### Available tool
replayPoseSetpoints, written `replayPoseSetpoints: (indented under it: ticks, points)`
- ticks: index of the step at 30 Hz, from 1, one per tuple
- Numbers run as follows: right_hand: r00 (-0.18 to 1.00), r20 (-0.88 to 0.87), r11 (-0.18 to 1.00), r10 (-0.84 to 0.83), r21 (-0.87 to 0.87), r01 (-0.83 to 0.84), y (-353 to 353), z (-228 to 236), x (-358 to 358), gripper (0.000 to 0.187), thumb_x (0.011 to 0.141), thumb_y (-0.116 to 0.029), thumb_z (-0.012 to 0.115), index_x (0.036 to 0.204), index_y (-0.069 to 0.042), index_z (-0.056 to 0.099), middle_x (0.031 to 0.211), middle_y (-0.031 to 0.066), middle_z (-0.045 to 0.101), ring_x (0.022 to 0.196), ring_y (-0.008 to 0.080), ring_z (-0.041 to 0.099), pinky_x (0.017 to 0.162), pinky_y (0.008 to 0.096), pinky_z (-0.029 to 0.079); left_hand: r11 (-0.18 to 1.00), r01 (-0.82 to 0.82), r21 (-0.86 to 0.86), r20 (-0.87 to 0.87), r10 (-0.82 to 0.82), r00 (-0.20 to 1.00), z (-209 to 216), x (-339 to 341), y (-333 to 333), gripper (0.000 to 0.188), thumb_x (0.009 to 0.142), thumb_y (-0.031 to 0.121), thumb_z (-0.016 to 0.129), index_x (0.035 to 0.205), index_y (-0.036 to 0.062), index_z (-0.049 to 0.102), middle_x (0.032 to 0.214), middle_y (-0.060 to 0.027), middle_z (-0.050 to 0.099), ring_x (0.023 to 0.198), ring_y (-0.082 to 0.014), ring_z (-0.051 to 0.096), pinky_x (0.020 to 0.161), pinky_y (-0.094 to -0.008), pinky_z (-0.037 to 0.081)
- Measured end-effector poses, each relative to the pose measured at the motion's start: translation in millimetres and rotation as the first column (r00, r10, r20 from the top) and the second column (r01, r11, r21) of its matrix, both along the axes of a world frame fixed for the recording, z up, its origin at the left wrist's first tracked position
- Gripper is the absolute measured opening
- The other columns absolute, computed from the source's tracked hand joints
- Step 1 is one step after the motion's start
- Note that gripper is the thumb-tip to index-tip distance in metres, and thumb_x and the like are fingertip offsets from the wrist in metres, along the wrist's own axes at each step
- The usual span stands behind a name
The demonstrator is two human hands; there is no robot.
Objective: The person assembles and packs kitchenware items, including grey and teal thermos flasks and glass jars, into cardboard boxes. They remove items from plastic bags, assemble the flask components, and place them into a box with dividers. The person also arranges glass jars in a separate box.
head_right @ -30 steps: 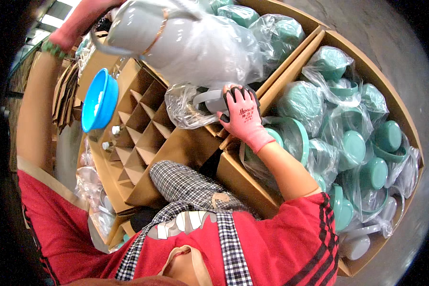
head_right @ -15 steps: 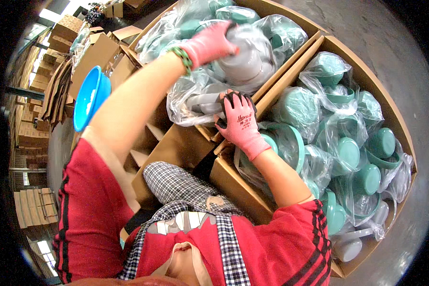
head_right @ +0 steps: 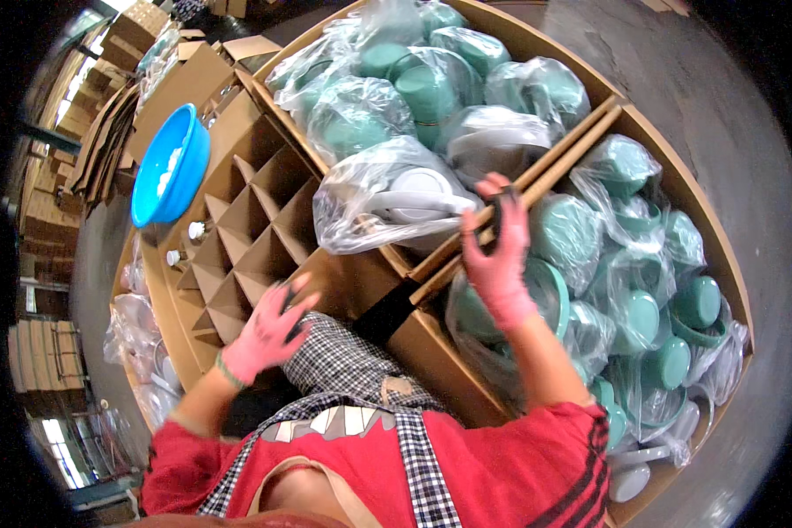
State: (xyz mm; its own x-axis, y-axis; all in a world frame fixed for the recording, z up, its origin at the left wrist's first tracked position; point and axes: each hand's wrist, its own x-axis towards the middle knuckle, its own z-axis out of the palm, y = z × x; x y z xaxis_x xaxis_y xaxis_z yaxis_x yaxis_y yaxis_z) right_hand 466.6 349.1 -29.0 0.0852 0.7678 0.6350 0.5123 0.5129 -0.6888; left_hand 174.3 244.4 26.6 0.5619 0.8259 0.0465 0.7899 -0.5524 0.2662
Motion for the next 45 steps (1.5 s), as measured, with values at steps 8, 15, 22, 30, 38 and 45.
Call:
replayPoseSetpoints:
  ticks: [8,15,22,30,38,45]
  points:
    - [0.928,0.373,0.737,-0.004,-0.626,0.254,231.9,7.6,60.5,0.046,0.071,-0.039,0.059,0.085,0.005,0.058,0.074,0.0138,0.060,0.069,0.0205,0.057,0.067,0.0311,0.042,0.788,-0.583,-0.198,-0.098,0.575,0.812,-60.2,-108.2,-198.4,0.040,0.065,0.006,0.059,0.103,0.0006,0.050,0.113,-0.0208,0.044,0.101,-0.0370,0.045,0.086,-0.0396,0.038]
    - [0.986,0.087,0.610,-0.142,-0.777,0.156,253.6,-79.7,65.6,0.044,0.067,-0.036,0.066,0.086,0.003,0.060,0.077,0.0096,0.060,0.068,0.0197,0.055,0.065,0.0288,0.041,0.601,-0.749,-0.278,-0.032,0.774,0.632,-96.8,-93.4,-264.3,0.036,0.066,0.008,0.059,0.101,0.0014,0.051,0.112,-0.0190,0.045,0.098,-0.0359,0.047,0.082,-0.0385,0.041]
    - [0.920,0.219,0.806,-0.324,-0.447,0.390,224.3,-40.5,88.2,0.037,0.062,-0.028,0.070,0.083,0.002,0.060,0.070,0.0095,0.059,0.061,0.0195,0.053,0.057,0.0323,0.042,0.634,-0.721,-0.281,0.150,0.771,0.619,-94.9,-93.9,-270.1,0.032,0.067,0.009,0.058,0.097,0.0011,0.051,0.106,-0.0187,0.049,0.095,-0.0358,0.049,0.080,-0.0379,0.042]
    - [0.972,0.088,0.955,0.216,-0.226,-0.192,86.4,220.5,8.1,0.021,0.075,-0.022,0.063,0.085,-0.003,0.062,0.069,-0.0026,0.054,0.058,0.0063,0.045,0.053,0.0210,0.038,0.815,-0.577,0.045,0.176,0.562,0.808,-69.6,-120.4,-228.1,0.030,0.071,0.009,0.058,0.100,0.0030,0.053,0.110,-0.0123,0.050,0.101,-0.0285,0.048,0.086,-0.0358,0.039]
    - [0.568,0.385,0.650,0.727,-0.119,-0.751,-42.9,352.7,-93.1,0.035,0.087,-0.024,0.042,0.112,-0.002,0.050,0.113,0.0097,0.051,0.109,0.0150,0.043,0.099,0.0298,0.025,0.722,-0.626,0.294,0.624,0.352,0.698,13.8,-102.0,-188.4,0.050,0.068,0.016,0.064,0.112,0.0018,0.045,0.112,-0.0172,0.047,0.108,-0.0308,0.043,0.090,-0.0345,0.036]
    - [0.576,0.440,0.671,0.689,-0.087,-0.736,-110.7,326.8,-215.6,0.033,0.075,-0.003,0.058,0.107,-0.001,0.050,0.102,0.0070,0.055,0.088,0.0145,0.053,0.083,0.0256,0.040,0.716,-0.685,0.133,0.939,0.130,0.318,37.0,-145.5,-198.2,0.084,0.063,0.038,0.070,0.127,0.0025,0.028,0.120,-0.0185,0.041,0.111,-0.0248,0.040,0.093,-0.0329,0.030]
